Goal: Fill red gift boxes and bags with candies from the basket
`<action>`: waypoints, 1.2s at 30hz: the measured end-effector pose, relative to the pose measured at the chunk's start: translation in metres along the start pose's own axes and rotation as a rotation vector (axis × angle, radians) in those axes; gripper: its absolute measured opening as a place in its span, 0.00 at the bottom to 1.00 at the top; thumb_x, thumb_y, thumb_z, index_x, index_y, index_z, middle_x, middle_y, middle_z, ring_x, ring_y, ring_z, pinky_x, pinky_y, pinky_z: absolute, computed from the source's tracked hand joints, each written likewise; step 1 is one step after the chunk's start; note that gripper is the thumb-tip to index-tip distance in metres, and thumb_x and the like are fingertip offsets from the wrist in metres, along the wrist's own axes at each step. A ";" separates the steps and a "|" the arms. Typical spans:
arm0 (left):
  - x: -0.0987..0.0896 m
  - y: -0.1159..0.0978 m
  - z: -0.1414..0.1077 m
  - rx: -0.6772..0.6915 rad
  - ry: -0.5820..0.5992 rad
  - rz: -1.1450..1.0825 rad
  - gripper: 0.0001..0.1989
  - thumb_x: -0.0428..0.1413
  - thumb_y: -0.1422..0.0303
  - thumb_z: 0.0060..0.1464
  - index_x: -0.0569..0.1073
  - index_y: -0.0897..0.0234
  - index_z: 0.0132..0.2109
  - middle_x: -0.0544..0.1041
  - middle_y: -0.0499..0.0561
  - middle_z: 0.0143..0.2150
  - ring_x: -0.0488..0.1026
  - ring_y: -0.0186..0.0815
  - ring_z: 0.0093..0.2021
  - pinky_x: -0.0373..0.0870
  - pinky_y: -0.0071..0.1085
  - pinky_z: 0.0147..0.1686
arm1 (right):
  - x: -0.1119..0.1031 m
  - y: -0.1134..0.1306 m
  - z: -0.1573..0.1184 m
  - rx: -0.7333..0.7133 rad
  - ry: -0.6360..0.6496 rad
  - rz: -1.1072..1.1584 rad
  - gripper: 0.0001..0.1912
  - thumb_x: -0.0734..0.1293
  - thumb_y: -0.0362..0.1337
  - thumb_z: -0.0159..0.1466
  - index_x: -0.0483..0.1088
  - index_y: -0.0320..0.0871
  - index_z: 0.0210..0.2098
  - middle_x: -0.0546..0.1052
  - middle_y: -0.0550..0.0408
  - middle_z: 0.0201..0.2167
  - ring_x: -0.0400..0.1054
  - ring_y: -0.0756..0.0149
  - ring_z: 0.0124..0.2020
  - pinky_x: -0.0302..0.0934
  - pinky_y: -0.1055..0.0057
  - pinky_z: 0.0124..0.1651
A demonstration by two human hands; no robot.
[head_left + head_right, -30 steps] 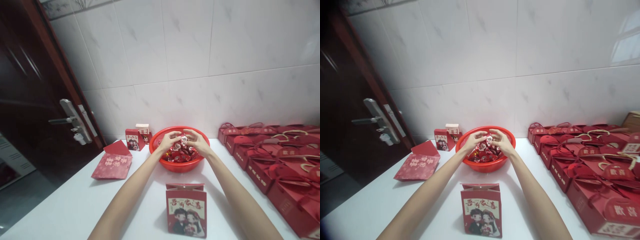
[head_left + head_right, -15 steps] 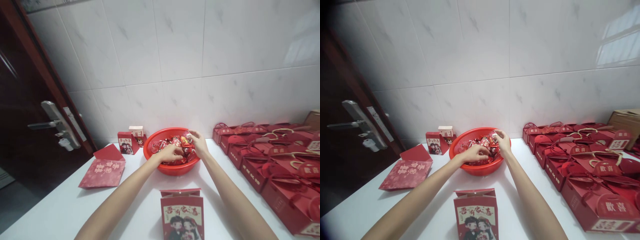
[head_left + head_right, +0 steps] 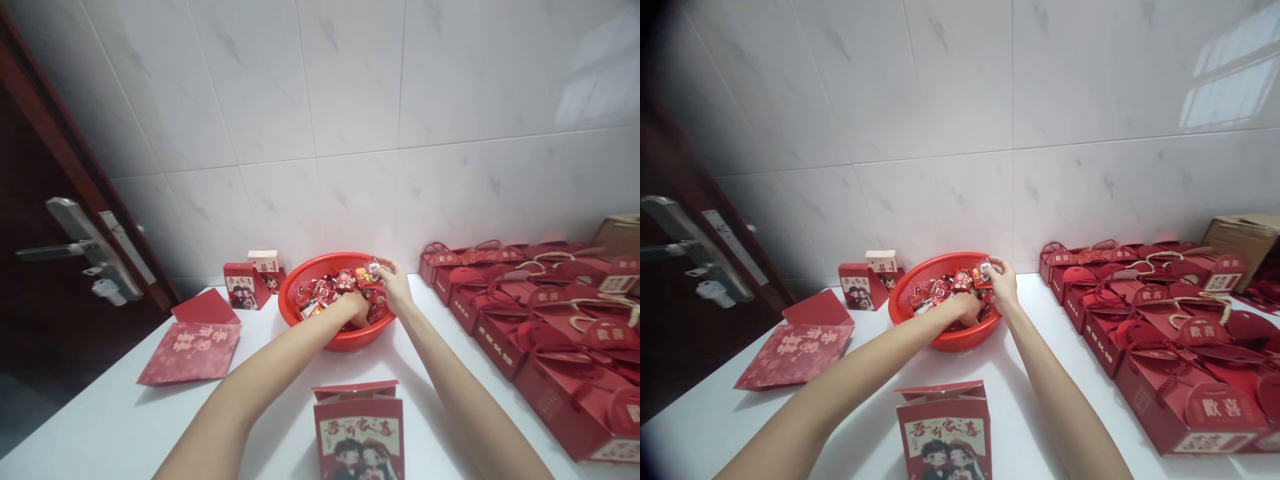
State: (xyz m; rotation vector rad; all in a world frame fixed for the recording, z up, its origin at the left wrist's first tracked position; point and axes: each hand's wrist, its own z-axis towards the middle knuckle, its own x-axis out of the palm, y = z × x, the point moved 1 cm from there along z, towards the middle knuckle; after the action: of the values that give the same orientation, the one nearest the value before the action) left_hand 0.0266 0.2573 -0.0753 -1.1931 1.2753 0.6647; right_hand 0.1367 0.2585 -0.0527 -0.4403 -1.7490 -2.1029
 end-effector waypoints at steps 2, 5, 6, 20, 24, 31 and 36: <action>0.001 0.002 0.000 -0.033 -0.002 0.083 0.16 0.70 0.70 0.25 0.78 0.63 0.28 0.82 0.64 0.39 0.77 0.56 0.45 0.71 0.37 0.45 | 0.000 0.001 -0.001 -0.003 -0.006 0.004 0.19 0.70 0.32 0.43 0.71 0.45 0.37 0.78 0.59 0.28 0.72 0.65 0.30 0.66 0.68 0.34; -0.003 0.004 -0.005 -0.051 0.041 0.155 0.12 0.68 0.69 0.29 0.78 0.63 0.27 0.82 0.60 0.33 0.78 0.51 0.40 0.72 0.36 0.42 | 0.001 0.001 -0.001 -0.008 -0.001 -0.006 0.19 0.70 0.33 0.43 0.70 0.45 0.37 0.78 0.60 0.28 0.71 0.65 0.29 0.66 0.69 0.32; -0.005 0.004 -0.007 -0.039 0.062 0.150 0.10 0.67 0.69 0.30 0.78 0.63 0.26 0.81 0.57 0.31 0.78 0.49 0.38 0.72 0.35 0.40 | 0.000 0.001 0.000 -0.009 0.001 -0.009 0.19 0.70 0.33 0.43 0.70 0.45 0.37 0.78 0.60 0.27 0.71 0.65 0.29 0.65 0.69 0.32; -0.051 0.050 -0.047 -0.099 -0.109 -0.830 0.23 0.65 0.74 0.31 0.77 0.63 0.42 0.82 0.48 0.38 0.77 0.41 0.40 0.73 0.33 0.42 | 0.001 0.003 0.000 0.017 0.014 -0.030 0.18 0.70 0.33 0.43 0.71 0.45 0.36 0.76 0.62 0.25 0.68 0.69 0.27 0.62 0.71 0.32; -0.053 0.053 -0.052 -0.114 -0.116 -1.128 0.26 0.64 0.77 0.31 0.77 0.66 0.44 0.82 0.50 0.35 0.78 0.40 0.34 0.76 0.35 0.36 | 0.001 0.002 0.000 0.034 0.034 -0.055 0.17 0.70 0.32 0.44 0.73 0.45 0.35 0.77 0.60 0.28 0.69 0.68 0.29 0.63 0.71 0.34; -0.060 0.049 -0.053 -0.109 -0.164 -1.329 0.24 0.61 0.79 0.38 0.78 0.66 0.47 0.82 0.53 0.33 0.77 0.35 0.27 0.76 0.30 0.27 | 0.005 0.005 -0.005 0.076 0.136 -0.093 0.15 0.71 0.33 0.41 0.74 0.44 0.31 0.77 0.60 0.26 0.69 0.67 0.30 0.62 0.70 0.33; -0.060 0.048 -0.056 -0.070 -0.184 -1.368 0.26 0.60 0.79 0.40 0.78 0.64 0.50 0.81 0.52 0.33 0.76 0.34 0.27 0.76 0.29 0.26 | 0.006 0.005 -0.007 0.082 0.185 -0.140 0.15 0.71 0.34 0.41 0.74 0.44 0.31 0.77 0.59 0.26 0.70 0.66 0.30 0.62 0.70 0.33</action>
State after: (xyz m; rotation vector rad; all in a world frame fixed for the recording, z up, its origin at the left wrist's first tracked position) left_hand -0.0509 0.2342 -0.0251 -1.6616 0.0883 -0.2106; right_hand 0.1338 0.2505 -0.0469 -0.0995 -1.7942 -2.0811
